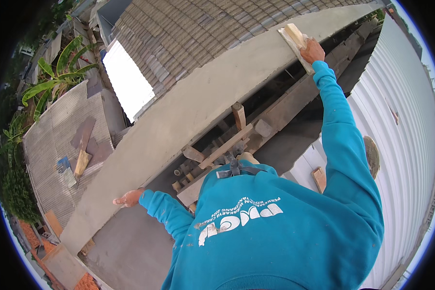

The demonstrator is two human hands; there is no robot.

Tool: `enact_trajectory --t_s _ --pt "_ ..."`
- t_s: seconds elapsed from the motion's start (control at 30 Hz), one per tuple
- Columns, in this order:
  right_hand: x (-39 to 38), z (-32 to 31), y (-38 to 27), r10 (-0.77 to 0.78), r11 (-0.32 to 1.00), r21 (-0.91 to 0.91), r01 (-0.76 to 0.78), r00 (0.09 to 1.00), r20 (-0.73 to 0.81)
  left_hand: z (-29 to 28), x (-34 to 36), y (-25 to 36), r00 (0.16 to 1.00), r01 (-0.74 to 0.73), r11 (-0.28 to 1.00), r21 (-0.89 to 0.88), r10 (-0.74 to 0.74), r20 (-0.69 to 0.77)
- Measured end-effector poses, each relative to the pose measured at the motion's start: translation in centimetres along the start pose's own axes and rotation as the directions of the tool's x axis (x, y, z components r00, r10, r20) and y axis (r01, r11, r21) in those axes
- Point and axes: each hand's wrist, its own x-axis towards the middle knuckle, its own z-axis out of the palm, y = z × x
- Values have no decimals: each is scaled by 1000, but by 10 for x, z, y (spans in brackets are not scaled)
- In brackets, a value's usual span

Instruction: The person applies wet plaster to a curved wall section using a trowel and a wooden float. They scoop plaster from a bucket, spread it along the wall, and smooth the surface repeatedly. The work is performed on scaffolding with visible wooden supports and a bucket of plaster nearby.

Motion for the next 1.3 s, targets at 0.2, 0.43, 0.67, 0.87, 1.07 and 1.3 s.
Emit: enact_trajectory --t_s 0.2,0.43,0.67,0.87,1.07,1.3 --pt "20 9 29 87 980 179 -92 996 36 -5 23 -11 997 -76 997 16 75 12" --pt "-99 -52 -158 -330 852 402 334 940 -82 -4 30 -12 999 -5 996 87 9 -44" --pt "-193 -117 -255 -568 643 633 430 823 19 -4 42 -20 998 -26 990 141 33 -51" --pt "-49 -51 -116 -176 944 249 216 969 -174 -5 28 -11 1000 20 993 118 -17 -24" --pt "-5 1 -65 -91 985 141 102 992 -83 0 44 -23 997 -73 989 132 76 -16" --pt "-155 -85 -176 -448 839 416 350 879 164 -11 40 -14 998 -57 989 135 60 -18"
